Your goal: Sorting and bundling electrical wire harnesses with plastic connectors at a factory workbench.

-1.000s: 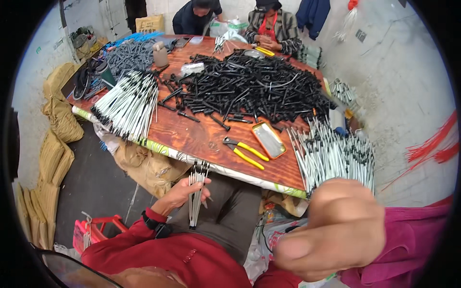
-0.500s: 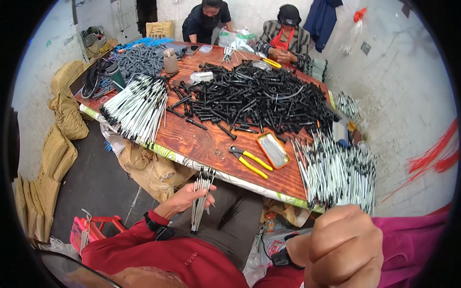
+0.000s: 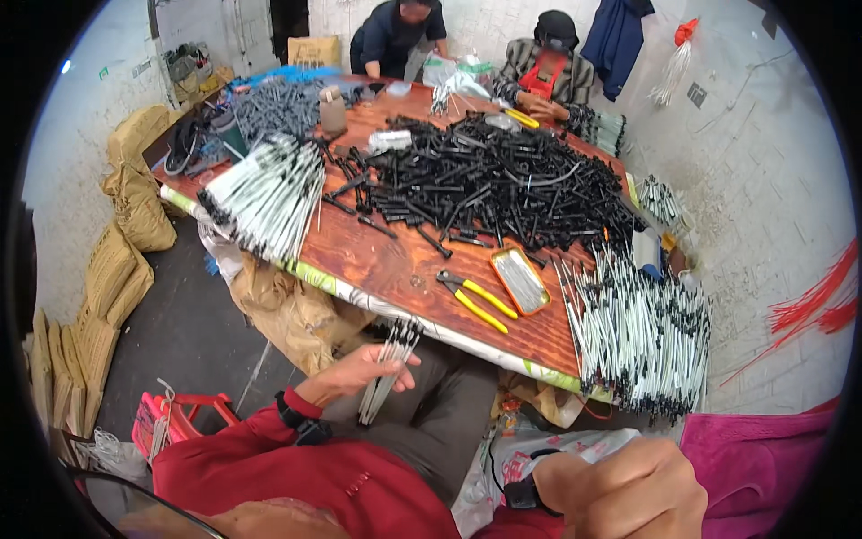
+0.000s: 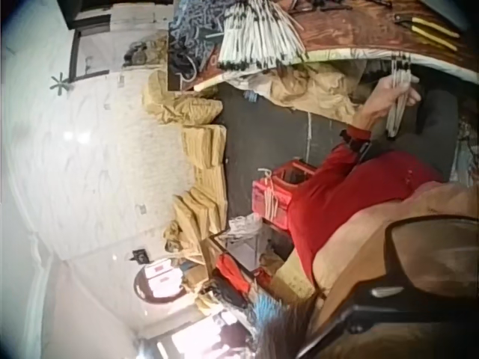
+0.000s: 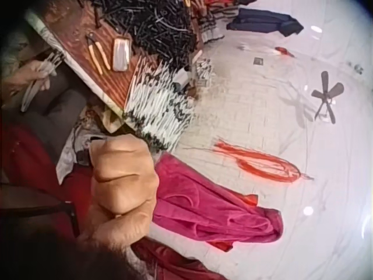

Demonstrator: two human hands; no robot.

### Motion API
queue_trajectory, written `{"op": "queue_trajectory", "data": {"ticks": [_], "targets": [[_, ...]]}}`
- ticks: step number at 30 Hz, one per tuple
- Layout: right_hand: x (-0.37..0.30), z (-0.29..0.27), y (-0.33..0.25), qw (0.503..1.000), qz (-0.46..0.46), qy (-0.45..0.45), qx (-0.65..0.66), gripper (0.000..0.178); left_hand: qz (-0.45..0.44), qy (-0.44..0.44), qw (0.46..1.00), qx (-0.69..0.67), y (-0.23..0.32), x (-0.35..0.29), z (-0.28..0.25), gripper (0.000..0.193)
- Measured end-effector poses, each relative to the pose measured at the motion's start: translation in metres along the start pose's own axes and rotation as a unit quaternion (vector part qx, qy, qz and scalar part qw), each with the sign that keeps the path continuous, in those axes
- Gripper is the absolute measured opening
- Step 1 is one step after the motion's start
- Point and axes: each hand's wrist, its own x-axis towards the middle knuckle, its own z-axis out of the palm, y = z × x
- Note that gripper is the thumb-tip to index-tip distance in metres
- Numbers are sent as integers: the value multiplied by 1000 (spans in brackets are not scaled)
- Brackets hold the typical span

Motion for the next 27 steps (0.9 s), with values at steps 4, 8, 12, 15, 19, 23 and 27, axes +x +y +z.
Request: {"op": "queue_trajectory", "data": {"ticks": [4,8,12,15,19,23,27], "targets": [[-62,-1,30,954,99,69,-274,11,9,-25,999,-22,10,12,-2,37],[-86,64,95,821,356,324,-306,21,11,0,999,-35,12,5,-6,37],[-128,115,148,808,530,256,-27,12,24,-3,999,-33,7,5,-1,38],[-136,130,164,834,508,173,-127,8,23,-9,999,-28,3,7,0,39],[-146,134,177,832,481,204,-189,15,28,-8,999,-19,3,5,2,39],[-148,132,182,846,456,201,-189,20,19,6,1000,-24,7,4,4,39],[-144,131,180,837,486,197,-158,20,14,5,999,-28,6,6,1,39]]}}
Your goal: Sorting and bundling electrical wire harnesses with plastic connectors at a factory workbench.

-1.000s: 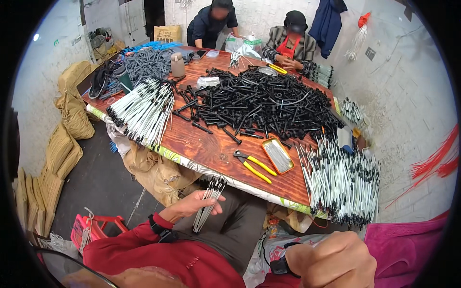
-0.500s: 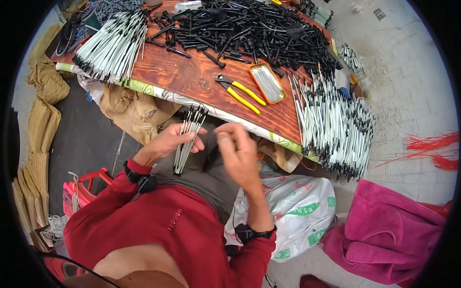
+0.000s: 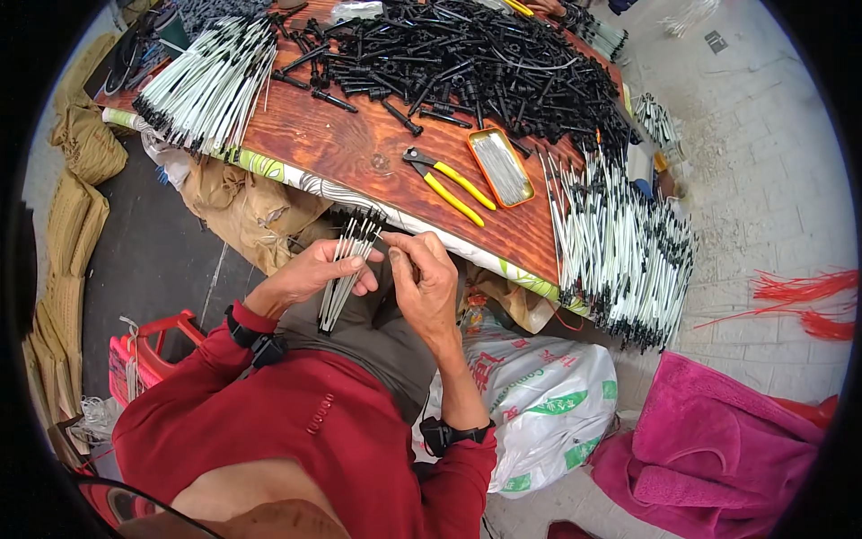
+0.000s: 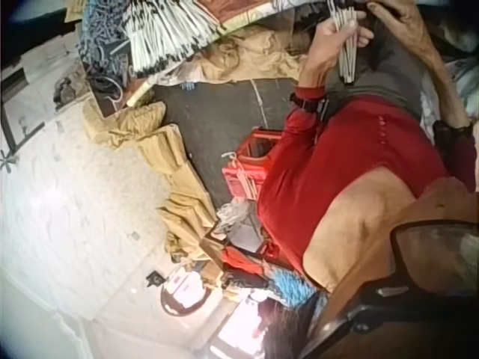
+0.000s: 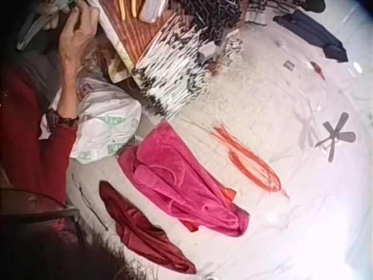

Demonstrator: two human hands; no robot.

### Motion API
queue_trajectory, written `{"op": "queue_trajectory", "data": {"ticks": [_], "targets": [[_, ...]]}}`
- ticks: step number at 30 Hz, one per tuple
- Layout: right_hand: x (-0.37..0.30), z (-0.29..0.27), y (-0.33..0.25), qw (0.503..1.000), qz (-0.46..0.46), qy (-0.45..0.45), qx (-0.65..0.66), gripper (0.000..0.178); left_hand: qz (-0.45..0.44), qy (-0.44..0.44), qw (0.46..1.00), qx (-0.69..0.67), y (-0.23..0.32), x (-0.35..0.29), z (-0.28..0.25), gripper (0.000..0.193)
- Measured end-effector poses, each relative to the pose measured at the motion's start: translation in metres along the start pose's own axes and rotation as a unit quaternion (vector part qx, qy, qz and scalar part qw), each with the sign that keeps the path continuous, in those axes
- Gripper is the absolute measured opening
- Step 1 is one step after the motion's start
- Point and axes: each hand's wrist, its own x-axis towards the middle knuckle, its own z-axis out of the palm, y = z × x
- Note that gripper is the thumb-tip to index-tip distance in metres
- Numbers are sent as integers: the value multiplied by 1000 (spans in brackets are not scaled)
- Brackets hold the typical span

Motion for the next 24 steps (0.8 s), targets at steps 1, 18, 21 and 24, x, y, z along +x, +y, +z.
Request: {"op": "queue_trajectory", "data": {"ticks": [1,18,21,24], "targets": [[0,-1,1,1000,0,1,-1,20,-6,-1,1000,-2,0,0,0,38],[11,-13,-2,997,-32,-29,-69,20,-27,-22,999,15,2,4,-4,36],[14,-19,-4,988,-82,-34,-123,20,-30,-28,999,11,1,5,-3,37],[16,-23,-8,983,-81,-60,-151,19,-31,-33,999,7,0,5,-2,38]]}}
